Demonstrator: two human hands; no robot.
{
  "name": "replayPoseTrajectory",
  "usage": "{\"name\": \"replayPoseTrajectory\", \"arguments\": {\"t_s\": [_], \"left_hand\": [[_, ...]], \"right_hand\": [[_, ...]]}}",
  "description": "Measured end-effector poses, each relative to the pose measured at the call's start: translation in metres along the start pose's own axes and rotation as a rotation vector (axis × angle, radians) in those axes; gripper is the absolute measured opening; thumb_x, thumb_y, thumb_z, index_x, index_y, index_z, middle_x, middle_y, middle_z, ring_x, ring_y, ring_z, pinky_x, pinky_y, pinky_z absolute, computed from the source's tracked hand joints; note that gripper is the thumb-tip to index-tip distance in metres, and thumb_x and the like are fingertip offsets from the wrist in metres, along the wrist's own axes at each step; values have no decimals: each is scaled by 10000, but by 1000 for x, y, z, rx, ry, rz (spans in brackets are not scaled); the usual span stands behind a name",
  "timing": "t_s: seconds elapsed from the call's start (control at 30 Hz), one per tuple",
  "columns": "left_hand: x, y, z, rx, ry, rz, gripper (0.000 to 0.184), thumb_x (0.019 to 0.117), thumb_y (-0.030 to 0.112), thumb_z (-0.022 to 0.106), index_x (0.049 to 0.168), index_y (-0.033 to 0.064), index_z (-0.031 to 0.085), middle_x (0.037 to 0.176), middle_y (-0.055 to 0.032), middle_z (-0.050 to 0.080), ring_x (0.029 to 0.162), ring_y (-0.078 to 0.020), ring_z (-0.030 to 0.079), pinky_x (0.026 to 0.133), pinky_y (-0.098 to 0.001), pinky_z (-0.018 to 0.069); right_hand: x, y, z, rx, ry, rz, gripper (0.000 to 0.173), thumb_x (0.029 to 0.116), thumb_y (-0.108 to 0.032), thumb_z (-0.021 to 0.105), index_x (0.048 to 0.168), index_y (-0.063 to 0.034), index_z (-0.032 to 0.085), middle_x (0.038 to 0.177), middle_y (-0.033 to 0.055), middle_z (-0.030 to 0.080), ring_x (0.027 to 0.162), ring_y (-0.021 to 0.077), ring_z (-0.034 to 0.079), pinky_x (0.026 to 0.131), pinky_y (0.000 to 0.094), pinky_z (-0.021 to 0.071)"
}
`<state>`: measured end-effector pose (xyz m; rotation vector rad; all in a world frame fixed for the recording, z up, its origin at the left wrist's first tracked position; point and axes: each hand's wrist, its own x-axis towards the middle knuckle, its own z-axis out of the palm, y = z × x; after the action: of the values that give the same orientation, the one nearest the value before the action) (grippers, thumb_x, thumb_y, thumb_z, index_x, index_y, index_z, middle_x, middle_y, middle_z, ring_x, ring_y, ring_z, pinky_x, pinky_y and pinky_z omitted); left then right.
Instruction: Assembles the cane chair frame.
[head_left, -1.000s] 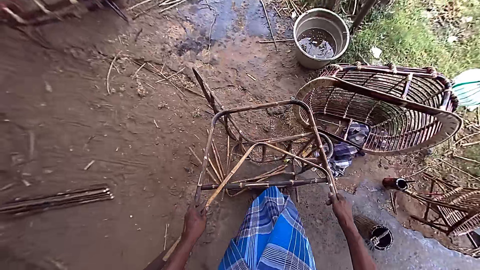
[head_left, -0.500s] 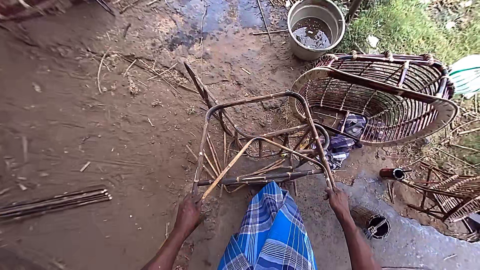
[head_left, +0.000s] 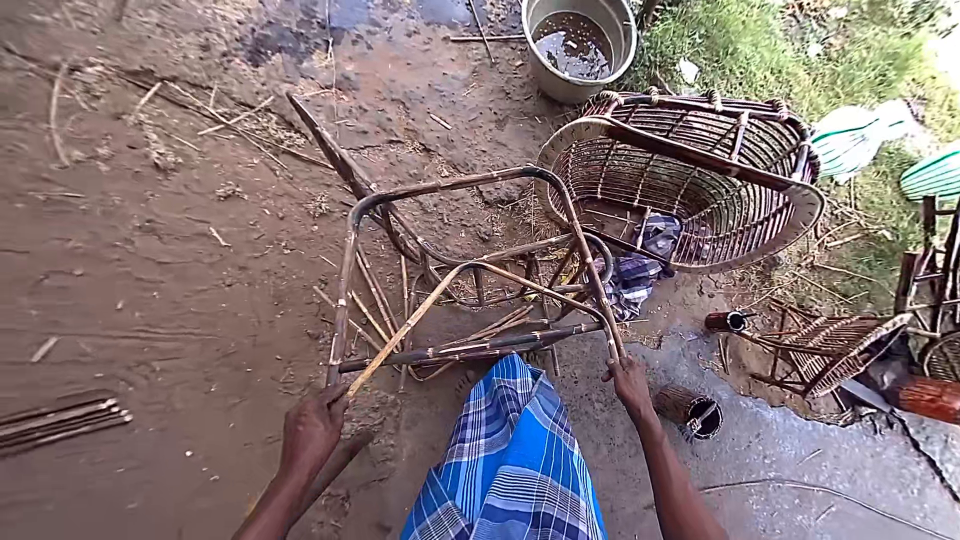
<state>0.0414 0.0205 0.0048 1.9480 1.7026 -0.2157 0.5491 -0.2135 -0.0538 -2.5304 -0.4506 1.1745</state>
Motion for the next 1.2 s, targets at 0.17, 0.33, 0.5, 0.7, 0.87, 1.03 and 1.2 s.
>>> {"name": "replayPoseTrajectory", "arguments": {"t_s": [0.17,0.33,0.5,0.7,0.87,1.03,1.2], "left_hand": [[3,3,9,-65,65,-53,211,992,51,663,1184,-29,700,1112,-269,681,1000,-439,669,931,-635,504],[0,18,5,-35,56,-105,185,975,52,690,1145,-15,721,1083,-251,701,992,-425,681,928,-625,511],[-5,18,7,100,58,-73,236,1026,114,614,1211,29,733,1233,-252,668,1193,-463,605,1031,-607,479],[-8,-8,9,114,62,-190,314,1040,230,611,1297,57,660,1241,-214,662,1131,-406,660,949,-614,538],[-8,13,10,148,18,-227,291,1050,251,592,1229,37,672,1181,-239,664,1094,-446,658,913,-630,536],[-5,9,9,158,48,-240,249,1036,255,616,1174,68,705,1139,-213,667,1055,-409,668,888,-609,549],[-6,11,1,97,27,-171,232,1025,227,639,1128,34,715,1100,-225,674,985,-401,683,873,-611,550]], "right_hand": [[3,12,11,6,33,1,288,1071,-227,550,999,-18,735,1120,170,717,1176,401,594,1071,600,395],[7,11,16,-45,19,55,279,1053,-264,596,1061,-29,747,1160,195,715,1190,432,596,1049,632,408],[-1,3,7,-52,-13,68,321,1061,-287,576,1076,-7,732,1098,201,732,1090,420,654,980,657,451],[3,8,17,71,-3,105,378,1075,-323,543,1031,9,717,961,143,774,923,343,708,864,625,480],[2,-1,3,36,13,178,372,1063,-341,571,1009,-8,728,932,132,772,919,345,705,876,617,480],[1,-3,8,68,9,165,378,1067,-346,567,1006,-9,729,890,117,771,829,300,693,801,576,477],[1,-4,3,87,12,217,377,1065,-358,566,1017,-18,722,833,90,757,694,229,629,689,487,453]]}}
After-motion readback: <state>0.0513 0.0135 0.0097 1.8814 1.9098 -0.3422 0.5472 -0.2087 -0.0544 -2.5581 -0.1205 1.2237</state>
